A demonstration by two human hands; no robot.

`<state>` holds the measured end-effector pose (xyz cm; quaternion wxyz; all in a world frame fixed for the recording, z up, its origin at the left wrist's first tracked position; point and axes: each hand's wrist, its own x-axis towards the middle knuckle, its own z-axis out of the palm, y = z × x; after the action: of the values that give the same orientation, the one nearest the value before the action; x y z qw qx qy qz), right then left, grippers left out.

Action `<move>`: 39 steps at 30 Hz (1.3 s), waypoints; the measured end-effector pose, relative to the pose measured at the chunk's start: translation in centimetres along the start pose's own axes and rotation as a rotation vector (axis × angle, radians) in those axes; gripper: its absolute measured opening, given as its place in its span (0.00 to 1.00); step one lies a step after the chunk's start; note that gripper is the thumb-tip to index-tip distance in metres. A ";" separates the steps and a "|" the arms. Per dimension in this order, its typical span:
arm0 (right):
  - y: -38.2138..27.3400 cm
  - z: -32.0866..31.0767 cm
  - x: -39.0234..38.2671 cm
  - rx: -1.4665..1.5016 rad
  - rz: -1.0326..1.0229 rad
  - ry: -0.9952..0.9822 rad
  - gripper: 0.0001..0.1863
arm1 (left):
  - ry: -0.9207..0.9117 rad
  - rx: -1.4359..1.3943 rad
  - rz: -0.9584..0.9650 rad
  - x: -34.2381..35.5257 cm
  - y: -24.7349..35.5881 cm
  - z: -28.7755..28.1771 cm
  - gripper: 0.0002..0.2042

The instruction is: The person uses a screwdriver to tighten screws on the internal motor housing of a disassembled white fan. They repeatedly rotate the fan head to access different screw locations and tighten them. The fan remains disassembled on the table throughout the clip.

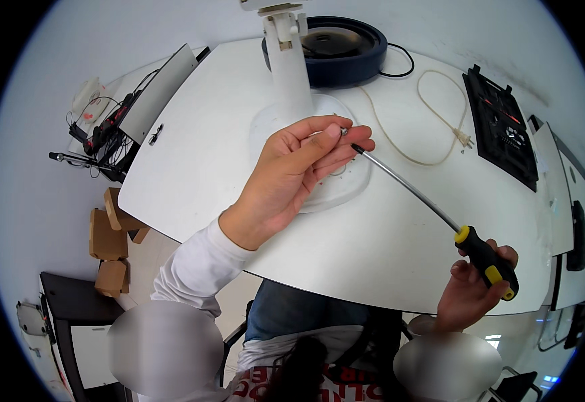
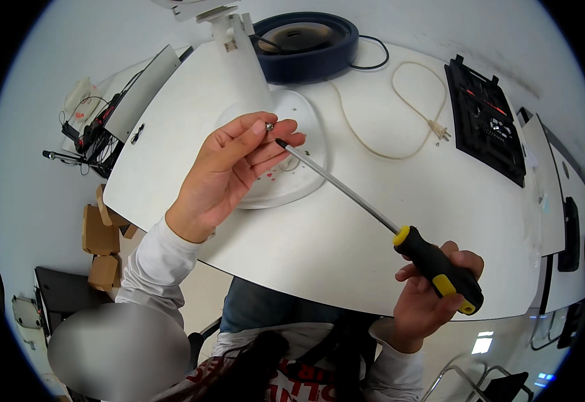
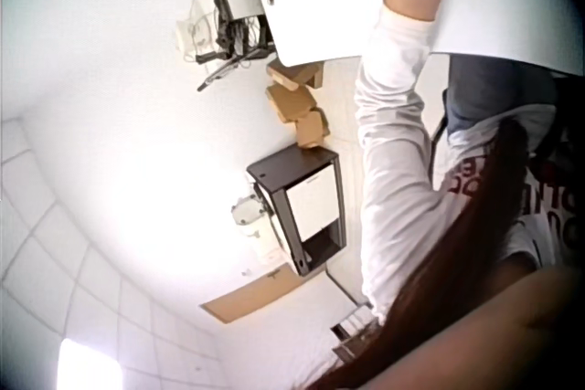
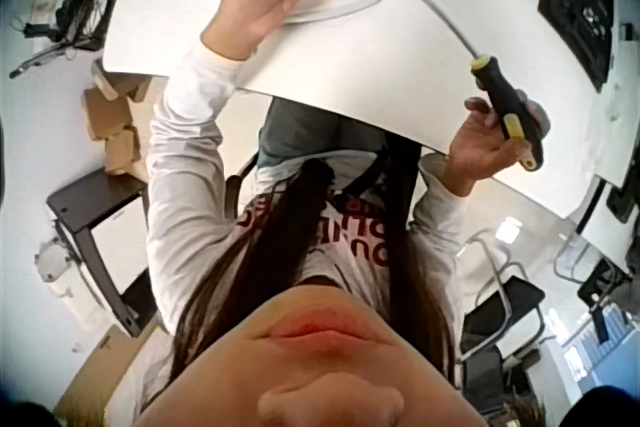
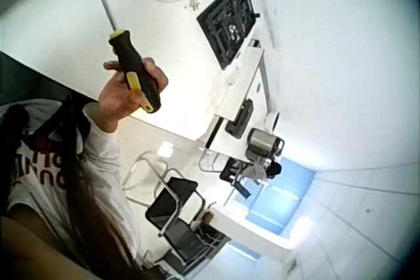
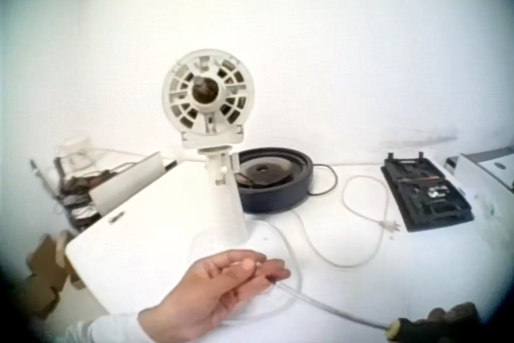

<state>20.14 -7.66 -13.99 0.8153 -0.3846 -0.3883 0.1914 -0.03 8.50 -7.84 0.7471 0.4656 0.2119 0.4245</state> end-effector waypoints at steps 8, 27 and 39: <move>0.4 1.7 -0.3 0.081 0.036 0.077 0.25 | -0.014 0.044 0.070 -0.8 0.1 -1.0 0.11; 0.0 1.9 -0.3 -0.065 -0.134 -0.212 0.27 | 0.020 0.213 0.155 -2.0 0.8 -1.7 0.11; -0.7 1.6 0.7 -0.327 -0.196 -0.355 0.33 | 0.001 0.043 0.105 -2.0 1.2 -3.4 0.14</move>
<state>19.31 -6.86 -12.48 0.6760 -0.4324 -0.5864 0.1106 -4.06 8.83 -8.59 0.7134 0.4918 0.1968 0.4588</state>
